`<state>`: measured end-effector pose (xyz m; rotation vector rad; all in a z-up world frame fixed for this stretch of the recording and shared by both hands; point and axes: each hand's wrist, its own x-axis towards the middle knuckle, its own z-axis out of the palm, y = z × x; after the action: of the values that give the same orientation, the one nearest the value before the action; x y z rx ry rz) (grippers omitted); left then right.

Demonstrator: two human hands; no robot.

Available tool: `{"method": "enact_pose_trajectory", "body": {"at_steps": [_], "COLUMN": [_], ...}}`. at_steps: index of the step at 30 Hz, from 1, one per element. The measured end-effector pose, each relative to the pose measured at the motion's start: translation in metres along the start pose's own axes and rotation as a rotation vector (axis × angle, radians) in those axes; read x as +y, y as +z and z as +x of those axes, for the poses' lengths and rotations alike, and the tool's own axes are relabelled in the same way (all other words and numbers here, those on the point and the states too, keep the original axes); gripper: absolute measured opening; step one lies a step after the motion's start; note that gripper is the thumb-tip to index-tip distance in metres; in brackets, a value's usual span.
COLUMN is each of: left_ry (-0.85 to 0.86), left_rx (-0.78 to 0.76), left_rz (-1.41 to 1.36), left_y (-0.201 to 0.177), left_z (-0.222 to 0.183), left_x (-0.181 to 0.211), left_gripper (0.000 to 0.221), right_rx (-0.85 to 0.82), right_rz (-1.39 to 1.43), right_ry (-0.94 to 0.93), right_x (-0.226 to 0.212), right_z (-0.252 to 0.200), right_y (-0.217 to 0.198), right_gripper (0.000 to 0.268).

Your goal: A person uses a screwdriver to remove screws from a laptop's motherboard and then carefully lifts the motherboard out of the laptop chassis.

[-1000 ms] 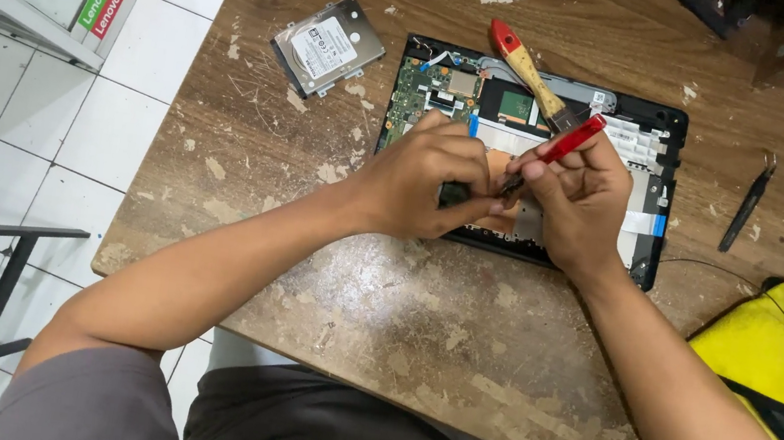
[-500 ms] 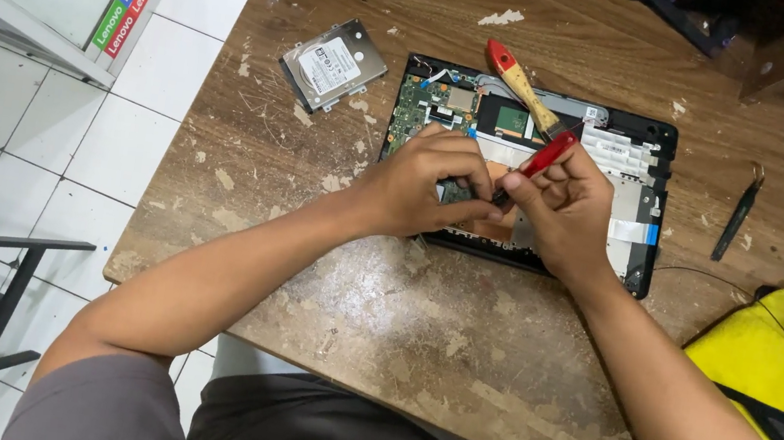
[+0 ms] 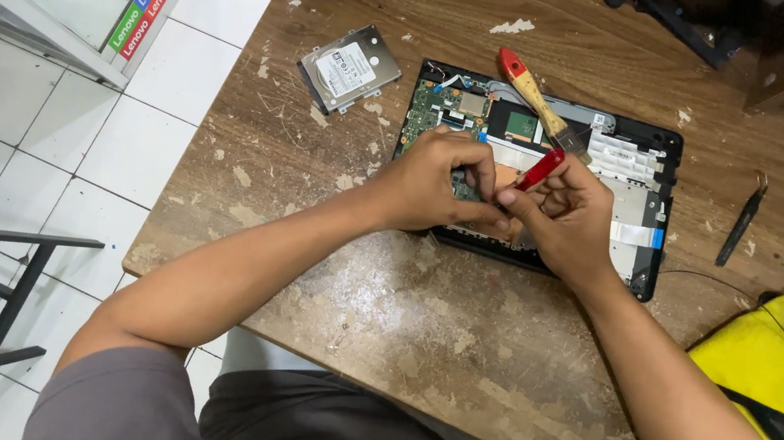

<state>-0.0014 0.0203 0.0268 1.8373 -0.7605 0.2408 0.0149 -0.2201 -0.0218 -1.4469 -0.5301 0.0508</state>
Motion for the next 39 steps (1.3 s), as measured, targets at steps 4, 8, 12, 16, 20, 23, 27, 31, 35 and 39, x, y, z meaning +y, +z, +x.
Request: {"method": "enact_pose_trajectory", "body": {"at_steps": [4,8,12,16,20,23,27,31,35,39], "left_ry": [-0.028,-0.046,-0.127,-0.121,-0.082,-0.050,-0.018,-0.015,0.053,0.176], "left_rx": [-0.048,-0.097,-0.173,-0.208,-0.219,-0.208,-0.199,-0.162,-0.003,0.125], "left_rz": [-0.057,-0.154,-0.259,-0.261,-0.253,-0.215,-0.104,-0.031,-0.053,-0.098], "left_y": [0.000,0.002,-0.011,-0.017,-0.024,-0.029,-0.052,-0.072,-0.074,-0.070], "left_z": [-0.001,-0.001,0.004,0.007,0.004,-0.005,-0.016,-0.022,-0.032,-0.032], "left_x": [-0.005,-0.012,0.002,0.009,0.016,0.017,0.008,-0.014,-0.037,-0.052], "left_gripper": [0.037,0.037,0.027,0.024,0.027,0.029,0.017,0.016,0.017,0.021], "right_rx": [-0.005,-0.001,0.021,0.014,0.036,0.040,0.008,-0.015,-0.048,-0.064], "right_rz": [-0.004,-0.037,-0.089,-0.134,-0.179,-0.205,-0.165,-0.109,-0.132,-0.128], "right_ry": [-0.003,-0.018,-0.051,-0.068,-0.094,-0.111,-0.100,-0.071,-0.078,-0.104], "right_x": [-0.002,0.005,-0.008,0.001,-0.012,-0.017,-0.033,-0.039,-0.043,-0.047], "right_z": [-0.001,-0.004,-0.002,-0.005,-0.004,-0.006,-0.004,0.002,0.003,0.010], "right_y": [0.002,-0.004,0.008,-0.004,0.007,0.014,0.048,0.083,0.115,0.132], "right_gripper": [0.023,0.028,0.029,0.028,0.029,0.028,0.024,0.021,0.018,0.017]}}
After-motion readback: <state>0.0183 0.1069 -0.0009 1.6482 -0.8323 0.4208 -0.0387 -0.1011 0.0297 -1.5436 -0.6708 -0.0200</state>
